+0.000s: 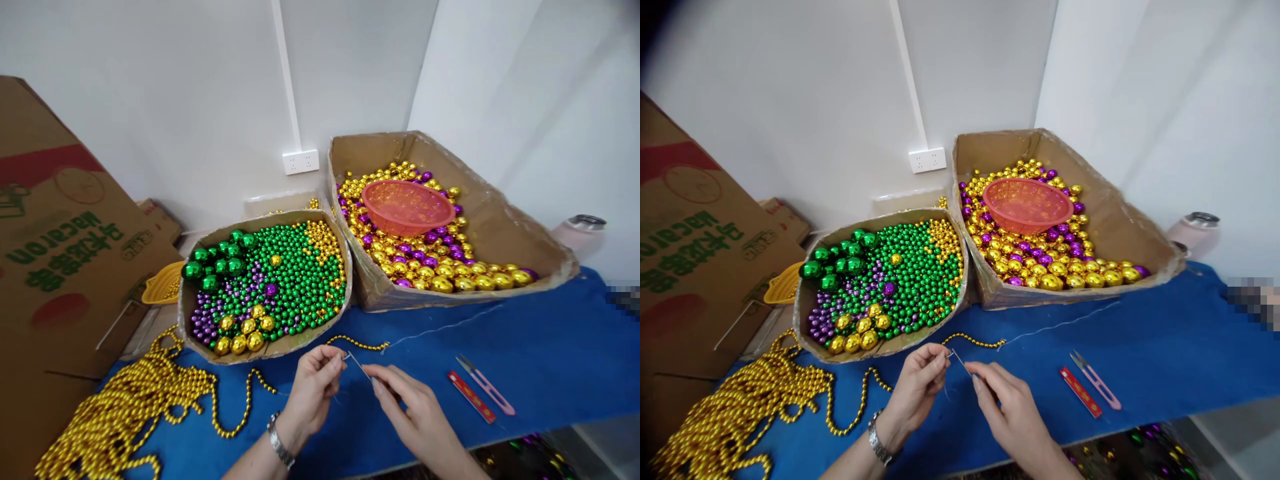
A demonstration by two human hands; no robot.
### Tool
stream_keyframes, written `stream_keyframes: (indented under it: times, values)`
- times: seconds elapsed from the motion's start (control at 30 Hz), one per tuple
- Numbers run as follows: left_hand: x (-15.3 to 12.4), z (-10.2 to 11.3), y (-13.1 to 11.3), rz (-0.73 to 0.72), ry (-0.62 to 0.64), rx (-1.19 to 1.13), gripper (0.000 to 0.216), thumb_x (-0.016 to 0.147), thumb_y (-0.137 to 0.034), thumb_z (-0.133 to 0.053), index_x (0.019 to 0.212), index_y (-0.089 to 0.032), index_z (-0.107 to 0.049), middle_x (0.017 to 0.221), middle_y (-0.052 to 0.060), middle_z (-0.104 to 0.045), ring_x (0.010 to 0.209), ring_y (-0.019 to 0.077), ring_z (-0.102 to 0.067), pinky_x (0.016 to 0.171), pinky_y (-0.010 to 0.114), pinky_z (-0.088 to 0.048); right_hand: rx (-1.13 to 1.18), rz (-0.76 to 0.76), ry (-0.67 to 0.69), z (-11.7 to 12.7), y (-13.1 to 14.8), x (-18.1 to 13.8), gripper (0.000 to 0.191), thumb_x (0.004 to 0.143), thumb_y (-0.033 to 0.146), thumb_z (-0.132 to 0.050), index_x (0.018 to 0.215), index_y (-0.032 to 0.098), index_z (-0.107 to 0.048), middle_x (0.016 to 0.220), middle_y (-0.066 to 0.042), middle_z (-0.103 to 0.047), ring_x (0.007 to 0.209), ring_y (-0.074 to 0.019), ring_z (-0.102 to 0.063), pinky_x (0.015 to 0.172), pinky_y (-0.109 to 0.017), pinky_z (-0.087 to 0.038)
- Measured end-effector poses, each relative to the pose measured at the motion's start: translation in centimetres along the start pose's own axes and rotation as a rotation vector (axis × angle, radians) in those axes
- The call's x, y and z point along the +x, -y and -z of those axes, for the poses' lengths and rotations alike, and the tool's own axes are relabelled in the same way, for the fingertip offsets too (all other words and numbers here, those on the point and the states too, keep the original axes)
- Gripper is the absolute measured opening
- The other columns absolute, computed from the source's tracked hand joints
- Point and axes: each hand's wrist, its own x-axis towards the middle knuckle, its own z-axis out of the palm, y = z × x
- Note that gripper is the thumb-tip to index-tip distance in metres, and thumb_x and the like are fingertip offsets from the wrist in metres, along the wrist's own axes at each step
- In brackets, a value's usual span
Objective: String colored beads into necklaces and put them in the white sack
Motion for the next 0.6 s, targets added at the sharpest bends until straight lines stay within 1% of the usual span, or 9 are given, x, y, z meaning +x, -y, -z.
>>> stream_keyframes:
  times: [0.2,0.6]
  values:
    - [-0.02,-0.02,-0.04,-0.004,-0.014,0.022,0.035,0.062,-0.039,-0.081,0.078,-0.012,-0.064,0.063,-0.002,-0.056,0.041,0.0000,-0.029,0.040,0.018,-0.014,-0.027,0.004,-0.018,0.08,0.07,0.10,0.027,0.094,0.026,-0.043,0.112,0.023,-0.062,0.096,-0.005,-0.071,0.086,-0.0153,-0.068,0.075,-0.023,-0.054]
    - [0.10,0.11,0.12,-0.007,-0.009,0.005,0.030,0.065,-0.033,-0.080,0.078,-0.012,-0.065,0.062,-0.002,-0.057,0.042,0.0004,-0.029,0.040,0.017,-0.014,0.015,-0.017,0.012,-0.13,0.03,0.00,0.026,0.094,0.025,-0.042,0.110,0.023,-0.062,0.094,-0.004,-0.069,0.084,-0.0143,-0.067,0.074,-0.022,-0.053]
